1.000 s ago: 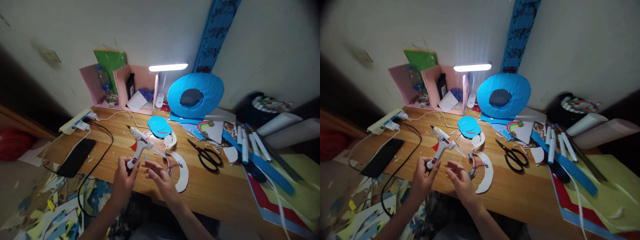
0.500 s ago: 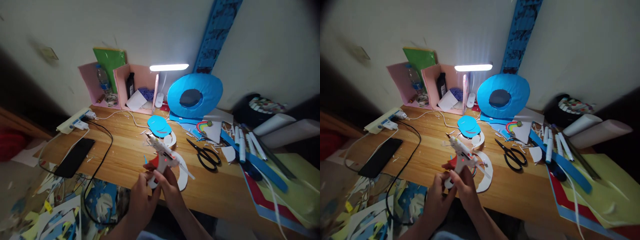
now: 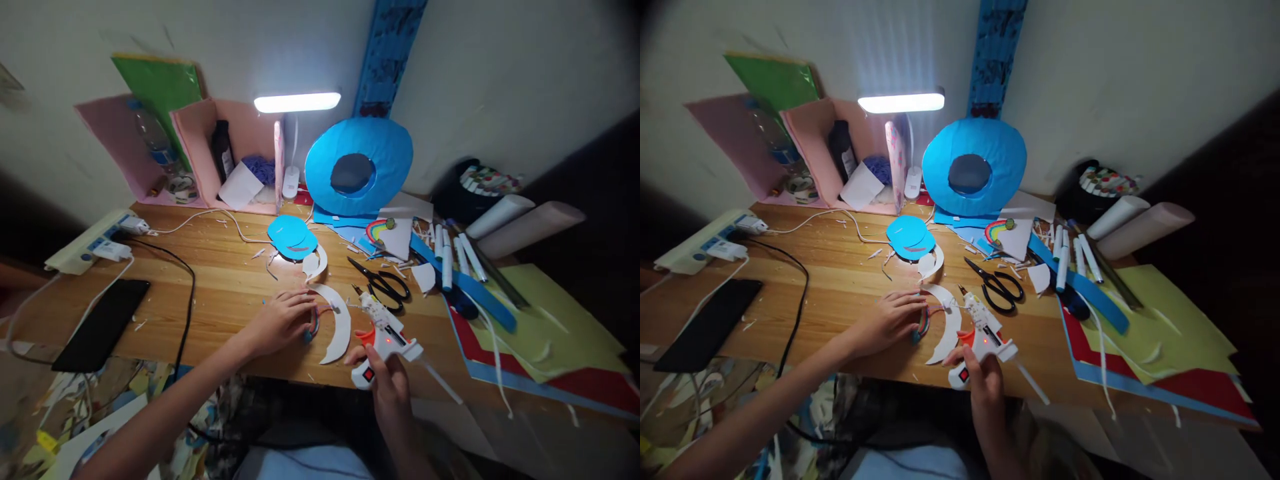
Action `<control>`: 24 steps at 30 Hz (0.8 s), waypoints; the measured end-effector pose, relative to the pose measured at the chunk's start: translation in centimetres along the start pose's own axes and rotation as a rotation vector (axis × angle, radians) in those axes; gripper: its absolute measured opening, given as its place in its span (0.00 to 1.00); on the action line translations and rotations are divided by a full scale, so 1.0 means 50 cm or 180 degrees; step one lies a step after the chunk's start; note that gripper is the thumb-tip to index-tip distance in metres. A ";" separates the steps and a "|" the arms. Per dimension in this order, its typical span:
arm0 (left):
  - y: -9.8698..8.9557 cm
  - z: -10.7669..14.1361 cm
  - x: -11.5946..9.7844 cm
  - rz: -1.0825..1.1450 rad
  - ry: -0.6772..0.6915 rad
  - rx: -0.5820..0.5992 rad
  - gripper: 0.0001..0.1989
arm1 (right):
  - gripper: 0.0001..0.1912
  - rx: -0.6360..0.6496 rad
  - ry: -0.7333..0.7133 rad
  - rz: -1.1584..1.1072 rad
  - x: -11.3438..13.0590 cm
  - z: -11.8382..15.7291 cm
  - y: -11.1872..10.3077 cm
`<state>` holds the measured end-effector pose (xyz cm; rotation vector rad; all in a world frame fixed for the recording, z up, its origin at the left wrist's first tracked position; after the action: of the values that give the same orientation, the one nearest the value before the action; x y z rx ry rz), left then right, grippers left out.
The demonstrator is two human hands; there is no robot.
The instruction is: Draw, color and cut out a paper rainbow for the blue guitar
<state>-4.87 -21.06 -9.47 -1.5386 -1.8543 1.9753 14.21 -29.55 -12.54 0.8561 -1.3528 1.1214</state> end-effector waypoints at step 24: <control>0.017 0.012 0.040 0.0837 -0.0072 -0.0288 0.15 | 0.18 0.1089 0.0636 0.0960 -0.015 -0.006 0.030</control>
<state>-5.78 -20.52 -11.48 -1.8813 -1.8575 2.0418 12.97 -28.93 -13.51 0.7705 -1.1644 1.6630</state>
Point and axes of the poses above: each hand's wrist, its own z-axis away from the middle knuckle, its own y-axis out of the palm, x = y × z, the point moved 7 cm from there along -z, towards the middle knuckle
